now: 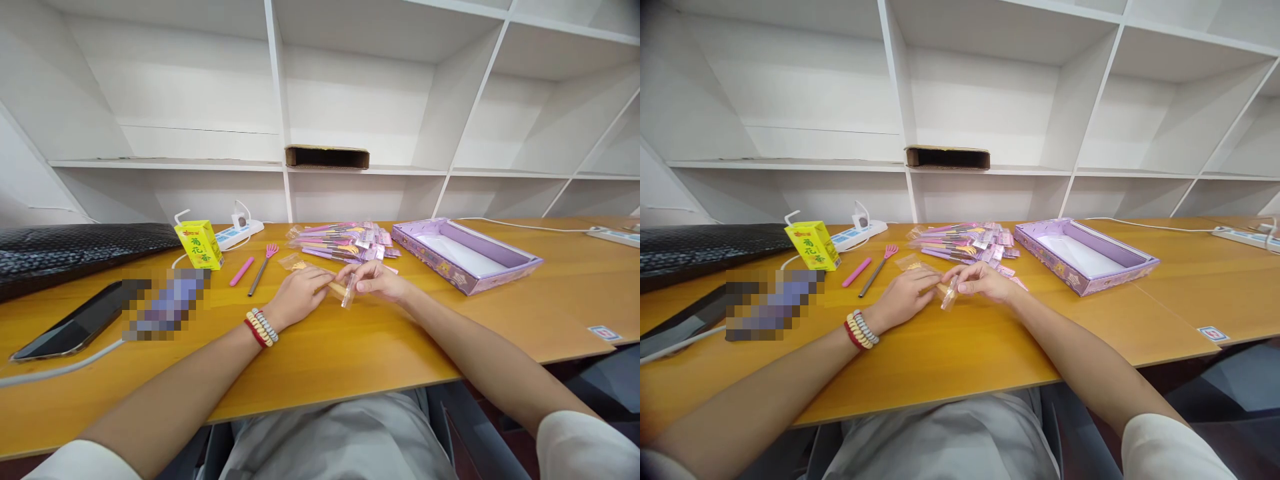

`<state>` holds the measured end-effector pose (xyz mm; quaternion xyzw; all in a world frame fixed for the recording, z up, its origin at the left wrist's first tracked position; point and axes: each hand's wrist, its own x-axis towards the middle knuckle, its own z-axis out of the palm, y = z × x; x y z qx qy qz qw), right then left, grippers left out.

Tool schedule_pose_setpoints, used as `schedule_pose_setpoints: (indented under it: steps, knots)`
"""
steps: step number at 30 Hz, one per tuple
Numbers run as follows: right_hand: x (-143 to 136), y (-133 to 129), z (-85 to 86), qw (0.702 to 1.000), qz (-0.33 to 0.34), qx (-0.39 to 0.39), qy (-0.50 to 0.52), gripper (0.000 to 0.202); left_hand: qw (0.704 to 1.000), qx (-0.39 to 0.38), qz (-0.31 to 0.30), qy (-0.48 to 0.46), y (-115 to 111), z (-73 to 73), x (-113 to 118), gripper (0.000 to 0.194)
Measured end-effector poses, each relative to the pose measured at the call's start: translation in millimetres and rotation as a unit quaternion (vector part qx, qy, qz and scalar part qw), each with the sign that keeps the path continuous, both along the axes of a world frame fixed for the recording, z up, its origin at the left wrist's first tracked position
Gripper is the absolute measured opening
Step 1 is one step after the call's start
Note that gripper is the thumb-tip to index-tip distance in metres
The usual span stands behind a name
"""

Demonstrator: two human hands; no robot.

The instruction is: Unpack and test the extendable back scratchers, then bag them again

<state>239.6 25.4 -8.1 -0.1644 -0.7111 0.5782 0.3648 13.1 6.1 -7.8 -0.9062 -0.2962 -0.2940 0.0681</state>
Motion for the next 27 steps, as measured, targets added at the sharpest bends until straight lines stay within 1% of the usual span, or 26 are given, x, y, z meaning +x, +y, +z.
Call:
schedule_pose_setpoints:
  steps: [1,5,11,15,19,21,25,27]
  knots:
    - [-0.1,0.3,-0.6,1.0,-0.008,-0.009,-0.005,0.019,1.0,-0.001,0.002,0.003,-0.3,0.1,0.3,0.03]
    - [-3.0,1.6,-2.8,0.997,-0.075,-0.025,-0.027,0.024,1.0,0.005,0.011,0.022,-0.5,-0.5,1.4,0.03]
    - [-9.3,2.2,-2.6,0.988,-0.149,-0.028,-0.013,0.028,0.999,0.021,0.031,0.03,1.7,-1.8,0.9,0.031]
    - [-10.0,3.0,-3.0,0.983,-0.174,-0.017,-0.054,0.027,0.998,0.022,0.039,0.052,3.3,-3.0,0.0,0.03]
    - [-9.6,3.0,-3.2,0.977,-0.182,-0.019,-0.107,0.024,0.997,0.02,0.028,0.066,4.6,-4.6,-0.7,0.028]
    - [-9.5,2.4,-2.8,0.975,-0.177,-0.055,-0.121,0.024,0.998,0.024,0.026,0.061,4.9,-5.1,-0.9,0.028]
    - [-9.3,1.0,-1.5,0.964,-0.142,-0.184,-0.128,0.025,0.998,0.033,0.024,0.052,4.9,-5.8,-1.1,0.028]
    - [-9.1,0.8,-1.4,0.959,-0.122,-0.224,-0.119,0.026,0.998,0.031,0.019,0.047,4.6,-6.5,-0.9,0.028]
